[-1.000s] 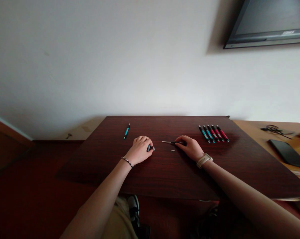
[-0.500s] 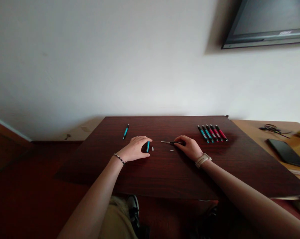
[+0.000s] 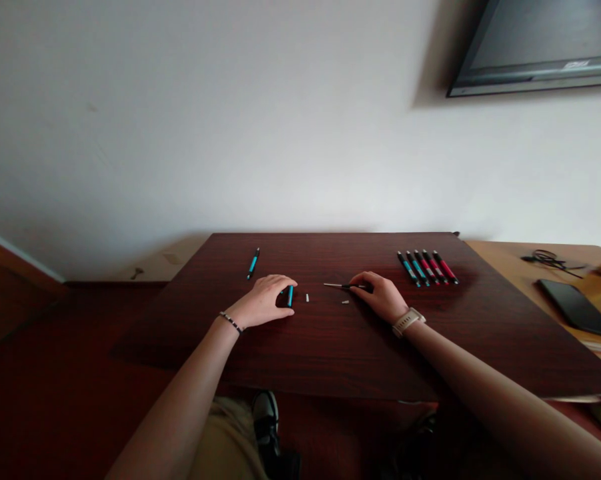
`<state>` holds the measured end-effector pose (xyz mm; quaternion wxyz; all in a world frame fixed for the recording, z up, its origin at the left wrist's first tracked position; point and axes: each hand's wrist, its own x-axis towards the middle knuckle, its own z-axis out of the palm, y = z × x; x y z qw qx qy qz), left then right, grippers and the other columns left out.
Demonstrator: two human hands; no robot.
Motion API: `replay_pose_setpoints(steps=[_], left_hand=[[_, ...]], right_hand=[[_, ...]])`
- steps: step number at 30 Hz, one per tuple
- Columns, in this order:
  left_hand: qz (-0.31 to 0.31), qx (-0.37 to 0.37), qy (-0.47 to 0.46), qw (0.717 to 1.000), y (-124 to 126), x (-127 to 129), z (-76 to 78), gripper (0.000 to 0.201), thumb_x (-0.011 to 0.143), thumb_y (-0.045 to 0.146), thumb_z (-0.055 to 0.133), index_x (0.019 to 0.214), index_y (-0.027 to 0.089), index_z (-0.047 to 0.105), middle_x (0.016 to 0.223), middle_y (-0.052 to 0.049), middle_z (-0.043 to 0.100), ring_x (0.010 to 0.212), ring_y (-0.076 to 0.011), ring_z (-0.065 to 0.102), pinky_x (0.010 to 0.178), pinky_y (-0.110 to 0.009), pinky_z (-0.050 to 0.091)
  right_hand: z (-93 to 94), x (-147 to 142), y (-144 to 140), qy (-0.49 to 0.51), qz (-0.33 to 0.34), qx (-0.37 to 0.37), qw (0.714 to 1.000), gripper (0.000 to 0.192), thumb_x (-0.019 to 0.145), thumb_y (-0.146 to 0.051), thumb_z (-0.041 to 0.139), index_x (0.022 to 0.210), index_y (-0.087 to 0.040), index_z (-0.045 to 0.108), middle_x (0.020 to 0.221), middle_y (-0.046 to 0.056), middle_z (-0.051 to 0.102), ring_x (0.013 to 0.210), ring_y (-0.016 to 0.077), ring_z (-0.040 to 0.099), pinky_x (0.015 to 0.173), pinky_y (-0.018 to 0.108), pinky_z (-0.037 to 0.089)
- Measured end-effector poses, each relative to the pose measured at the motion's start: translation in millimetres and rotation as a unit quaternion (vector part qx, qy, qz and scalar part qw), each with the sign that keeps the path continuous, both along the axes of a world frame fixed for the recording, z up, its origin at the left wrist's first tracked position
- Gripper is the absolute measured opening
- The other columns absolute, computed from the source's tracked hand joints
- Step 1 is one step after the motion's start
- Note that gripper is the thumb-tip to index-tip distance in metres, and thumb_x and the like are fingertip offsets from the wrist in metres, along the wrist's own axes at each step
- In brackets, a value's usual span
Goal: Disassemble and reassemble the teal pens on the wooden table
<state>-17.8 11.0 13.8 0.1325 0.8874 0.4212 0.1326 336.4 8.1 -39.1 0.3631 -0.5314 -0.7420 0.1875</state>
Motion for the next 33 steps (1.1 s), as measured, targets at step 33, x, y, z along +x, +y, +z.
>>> replay_pose_setpoints(steps=[33], left_hand=[[0.019, 0.056, 0.011, 0.998, -1.0, 29.9, -7.0, 0.007, 0.093, 0.021, 0.063, 0.098, 0.024, 0.066, 0.12, -0.005, 0.067, 0.122, -0.0254, 0.058, 0.108, -0.043, 0.042]], right_hand=[[2.4, -4.7, -1.0, -0.005, 0.003, 0.001, 1.0, 0.014, 0.092, -0.036, 0.068, 0.098, -0.026, 0.075, 0.097, 0.004, 0.076, 0.09, 0.0226, 0.071, 0.084, 0.034, 0.053]])
